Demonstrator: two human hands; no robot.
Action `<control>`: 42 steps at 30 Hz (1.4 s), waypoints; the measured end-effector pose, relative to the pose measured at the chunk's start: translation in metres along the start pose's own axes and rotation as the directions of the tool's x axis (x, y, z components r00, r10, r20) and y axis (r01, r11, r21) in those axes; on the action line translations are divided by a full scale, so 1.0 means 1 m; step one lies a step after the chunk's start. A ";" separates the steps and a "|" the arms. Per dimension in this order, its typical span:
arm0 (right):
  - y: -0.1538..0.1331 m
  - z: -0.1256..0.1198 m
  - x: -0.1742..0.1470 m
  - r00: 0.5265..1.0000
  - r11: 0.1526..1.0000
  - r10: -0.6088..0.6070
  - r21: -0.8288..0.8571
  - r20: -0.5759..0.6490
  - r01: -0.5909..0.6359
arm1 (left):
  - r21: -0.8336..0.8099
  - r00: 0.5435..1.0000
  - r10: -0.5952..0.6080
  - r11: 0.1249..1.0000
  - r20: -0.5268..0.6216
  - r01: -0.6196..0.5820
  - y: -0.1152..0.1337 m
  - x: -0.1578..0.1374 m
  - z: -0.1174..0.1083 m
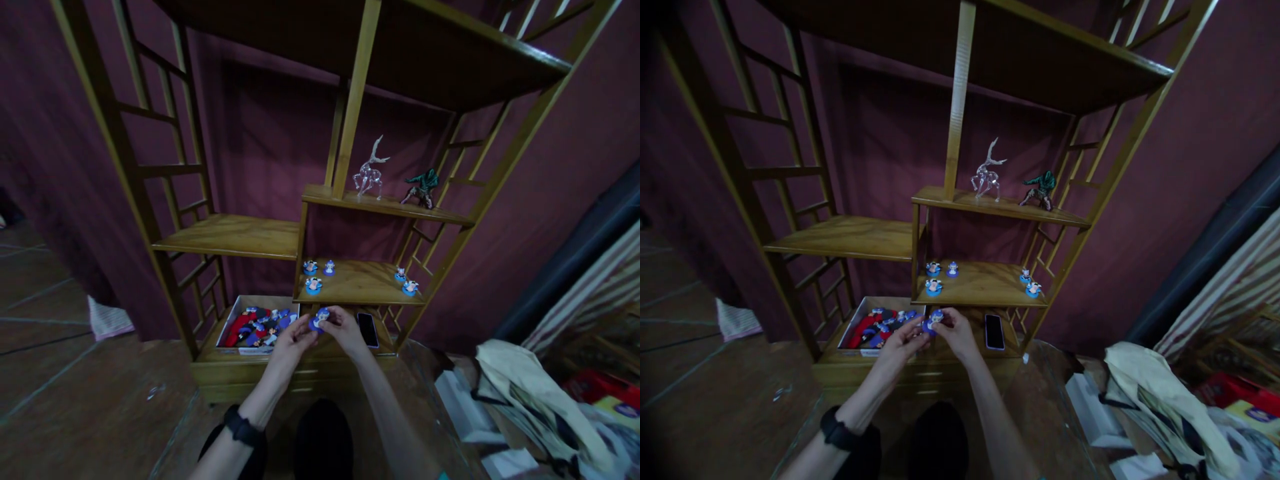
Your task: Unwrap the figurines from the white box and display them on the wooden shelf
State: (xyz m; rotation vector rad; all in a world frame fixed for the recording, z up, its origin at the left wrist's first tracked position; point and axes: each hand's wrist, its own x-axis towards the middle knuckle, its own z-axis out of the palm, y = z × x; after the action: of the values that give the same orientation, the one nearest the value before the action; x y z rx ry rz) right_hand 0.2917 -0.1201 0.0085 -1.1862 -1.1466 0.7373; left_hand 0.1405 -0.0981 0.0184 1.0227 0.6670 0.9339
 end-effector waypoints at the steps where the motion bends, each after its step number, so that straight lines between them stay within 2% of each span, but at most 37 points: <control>1: -0.002 0.002 -0.004 1.000 1.000 -0.004 -0.003 0.015 0.004 | 0.001 1.000 0.016 1.000 0.017 -0.016 0.002 0.001 0.005; 5: -0.007 -0.001 -0.012 0.999 0.999 -0.031 -0.028 0.016 0.031 | -0.005 0.999 0.025 1.000 0.045 -0.025 0.002 0.004 0.014; 15: -0.006 -0.034 -0.005 1.000 1.000 -0.016 -0.022 -0.011 0.016 | -0.082 0.987 -0.017 0.996 0.158 0.031 -0.005 0.018 0.037; 18: -0.004 -0.041 0.003 0.999 0.999 -0.030 -0.025 -0.034 0.030 | -0.069 0.992 -0.004 0.998 0.129 0.013 -0.011 0.032 0.043; 21: 0.001 -0.048 0.019 0.995 0.999 -0.039 -0.004 -0.094 0.039 | -0.054 0.999 -0.006 0.999 0.042 0.009 -0.019 0.045 0.042; 23: 0.004 -0.054 0.033 0.987 0.999 -0.035 0.008 -0.154 0.037 | -0.053 0.999 -0.032 0.998 0.000 0.032 -0.025 0.049 0.037; 27: 0.009 -0.066 0.064 0.968 0.999 -0.049 -0.027 -0.245 0.044 | 0.003 0.995 -0.103 0.995 0.002 0.103 -0.034 0.041 0.018; 34: 0.025 -0.070 0.098 0.966 0.984 -0.111 -0.162 -0.233 0.074 | 0.076 0.985 -0.161 0.983 -0.064 0.166 -0.053 0.024 -0.020; 38: 0.035 -0.062 0.105 0.969 0.972 -0.127 -0.220 -0.214 0.079 | 0.096 0.980 -0.182 0.977 -0.076 0.189 -0.066 0.025 -0.038; 42: 0.042 -0.061 0.107 0.963 0.917 -0.170 -0.392 -0.210 0.077 | 0.112 0.971 -0.215 0.967 -0.108 0.227 -0.073 0.021 -0.051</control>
State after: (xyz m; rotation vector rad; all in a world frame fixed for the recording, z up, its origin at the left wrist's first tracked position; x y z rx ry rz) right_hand 0.3858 -0.0312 0.0006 -1.4664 -1.1780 0.2643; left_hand 0.1321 -0.0747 -0.0696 0.9936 0.9095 0.7559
